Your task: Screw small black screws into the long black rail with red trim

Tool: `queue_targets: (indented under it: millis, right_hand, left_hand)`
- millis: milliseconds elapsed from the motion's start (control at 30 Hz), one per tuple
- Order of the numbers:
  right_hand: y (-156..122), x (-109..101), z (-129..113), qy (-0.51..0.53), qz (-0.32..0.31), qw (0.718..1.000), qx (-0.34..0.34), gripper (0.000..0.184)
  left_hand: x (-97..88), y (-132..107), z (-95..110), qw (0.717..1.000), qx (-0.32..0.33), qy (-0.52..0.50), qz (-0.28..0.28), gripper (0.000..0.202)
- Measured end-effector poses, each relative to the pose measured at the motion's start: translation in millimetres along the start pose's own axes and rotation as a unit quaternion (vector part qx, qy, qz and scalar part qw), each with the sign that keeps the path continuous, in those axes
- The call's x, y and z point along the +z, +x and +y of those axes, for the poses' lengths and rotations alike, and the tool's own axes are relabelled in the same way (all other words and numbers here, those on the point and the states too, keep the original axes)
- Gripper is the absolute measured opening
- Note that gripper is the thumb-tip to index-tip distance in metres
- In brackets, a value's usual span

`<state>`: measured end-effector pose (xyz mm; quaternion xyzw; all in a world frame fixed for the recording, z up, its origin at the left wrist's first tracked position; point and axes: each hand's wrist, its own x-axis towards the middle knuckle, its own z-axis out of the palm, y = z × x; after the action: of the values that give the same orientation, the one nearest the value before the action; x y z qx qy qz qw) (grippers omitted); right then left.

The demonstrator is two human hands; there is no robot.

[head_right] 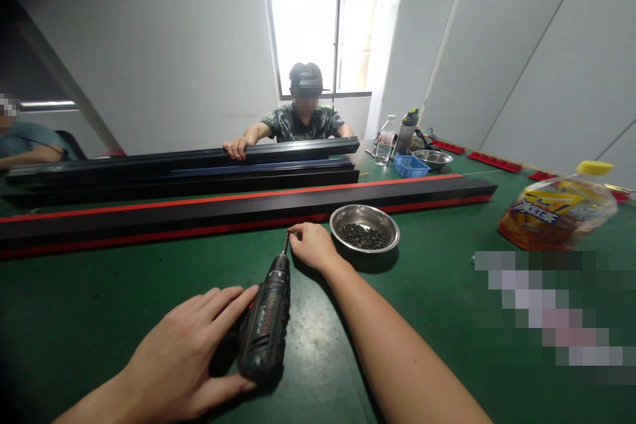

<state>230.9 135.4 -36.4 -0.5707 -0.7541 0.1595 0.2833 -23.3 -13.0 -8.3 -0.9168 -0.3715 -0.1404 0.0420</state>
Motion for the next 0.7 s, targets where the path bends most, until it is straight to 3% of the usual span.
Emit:
queue_targets:
  millis: [200,433,700]
  right_hand:
    - [0,1,2,0.043,0.027,0.999,0.011,0.032]
    - [4,2,6,0.134,0.001,0.991,0.018,0.030]
    - [1,0,1,0.118,0.033,0.992,0.032,0.026]
  left_hand:
    - [-0.7,2,1,1.000,-0.003,-0.004,-0.005,0.088]
    - [-2.1,2,3,1.000,-0.014,0.000,-0.014,0.090]
    - [-1.0,12,6,0.996,-0.071,0.036,-0.028,0.087]
